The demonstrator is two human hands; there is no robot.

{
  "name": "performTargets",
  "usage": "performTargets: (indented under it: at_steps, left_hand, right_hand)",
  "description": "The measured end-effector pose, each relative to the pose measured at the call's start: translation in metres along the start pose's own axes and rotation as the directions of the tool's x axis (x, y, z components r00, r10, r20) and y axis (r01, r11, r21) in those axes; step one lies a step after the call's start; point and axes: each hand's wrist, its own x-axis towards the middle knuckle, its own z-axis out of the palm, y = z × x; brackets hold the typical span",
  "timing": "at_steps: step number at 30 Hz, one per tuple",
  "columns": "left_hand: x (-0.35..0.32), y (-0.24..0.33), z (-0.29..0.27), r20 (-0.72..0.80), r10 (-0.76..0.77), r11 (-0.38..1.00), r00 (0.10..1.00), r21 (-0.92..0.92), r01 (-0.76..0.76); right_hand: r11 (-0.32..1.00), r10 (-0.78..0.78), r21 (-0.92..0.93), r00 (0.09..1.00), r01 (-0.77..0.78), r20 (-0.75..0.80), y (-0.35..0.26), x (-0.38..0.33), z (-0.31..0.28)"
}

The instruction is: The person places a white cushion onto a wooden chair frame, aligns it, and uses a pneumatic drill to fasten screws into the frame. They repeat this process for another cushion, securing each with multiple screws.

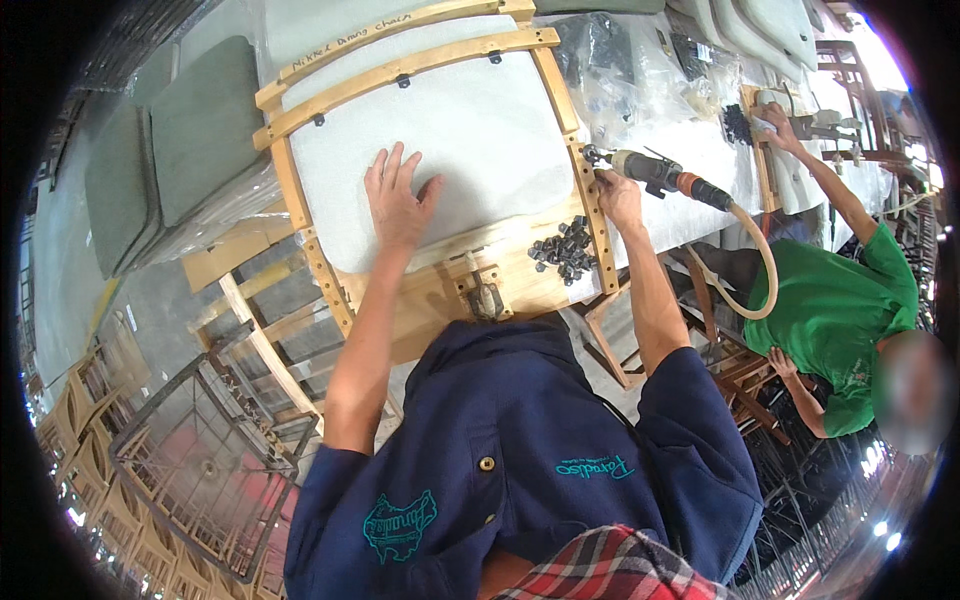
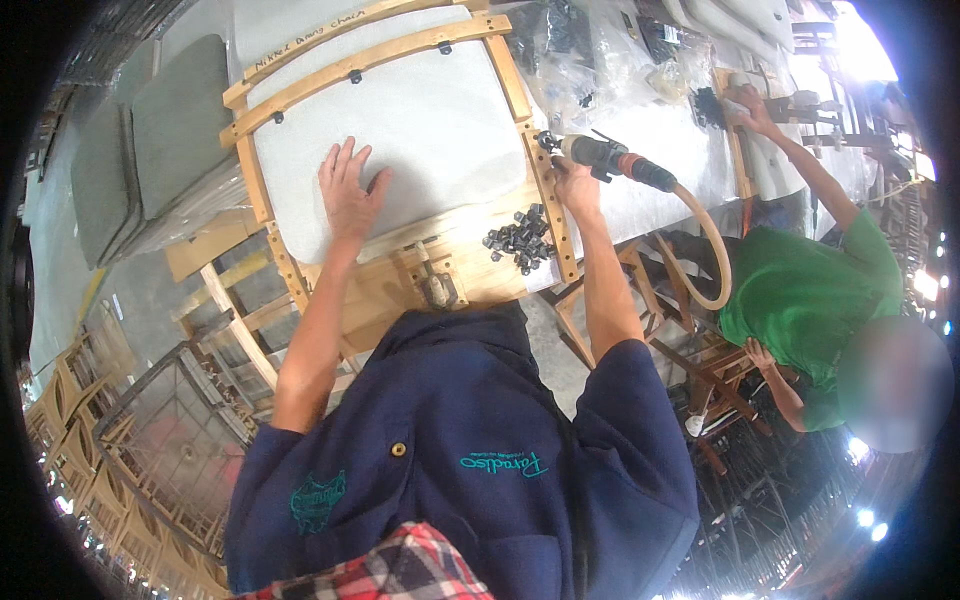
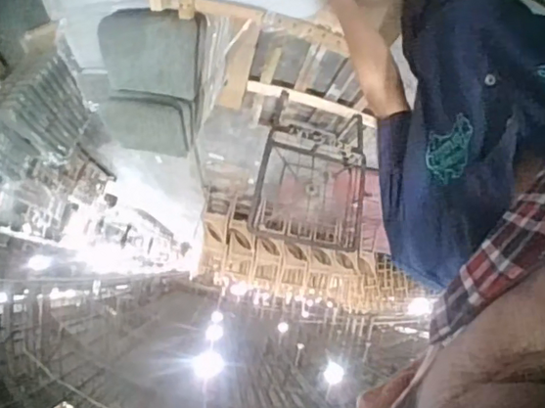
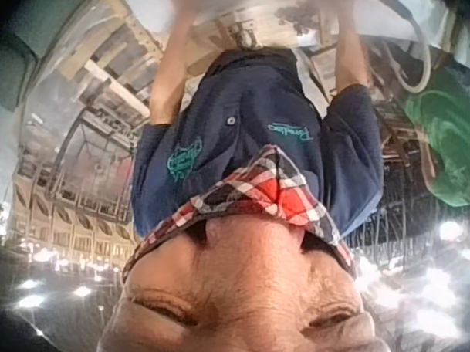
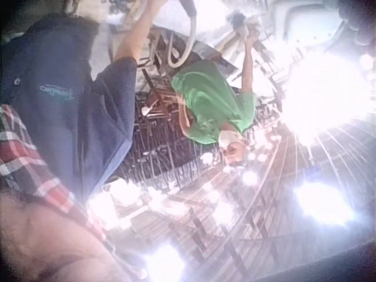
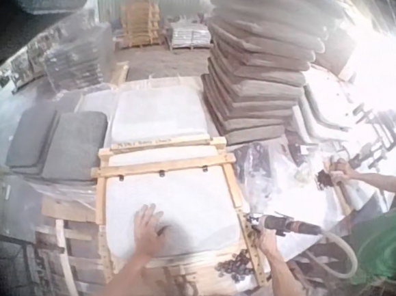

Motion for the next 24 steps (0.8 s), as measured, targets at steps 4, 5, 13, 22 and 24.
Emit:
performTargets:
  at_steps: [4,5,13,22,24]
  left_hand:
    - [0.000,0.002,0.000,-0.011,-0.017,1.000,1.000,-0.023,0.017]
    - [0.001,0.004,0.000,-0.010,-0.020,1.000,1.000,-0.023,0.019]
    - [0.002,0.000,0.002,-0.058,-0.005,1.000,0.998,-0.023,0.003]
    - [0.003,0.011,-0.008,-0.055,-0.039,0.998,0.998,-0.044,0.037]
    - [0.003,0.010,-0.009,-0.088,-0.026,0.998,0.996,-0.052,0.022]
  right_hand:
    - [0.999,-0.037,-0.027,0.998,0.036,-0.060,0.004,-0.001,0.003]
    - [1.000,-0.018,-0.019,0.998,0.017,-0.067,0.005,-0.002,0.003]
    - [0.980,0.155,0.122,0.988,-0.155,0.007,-0.005,0.002,-0.003]
    - [0.990,0.037,-0.140,0.995,-0.025,0.090,-0.014,0.003,-0.017]
    - [0.985,0.044,-0.171,0.991,-0.021,0.129,-0.019,0.011,-0.019]
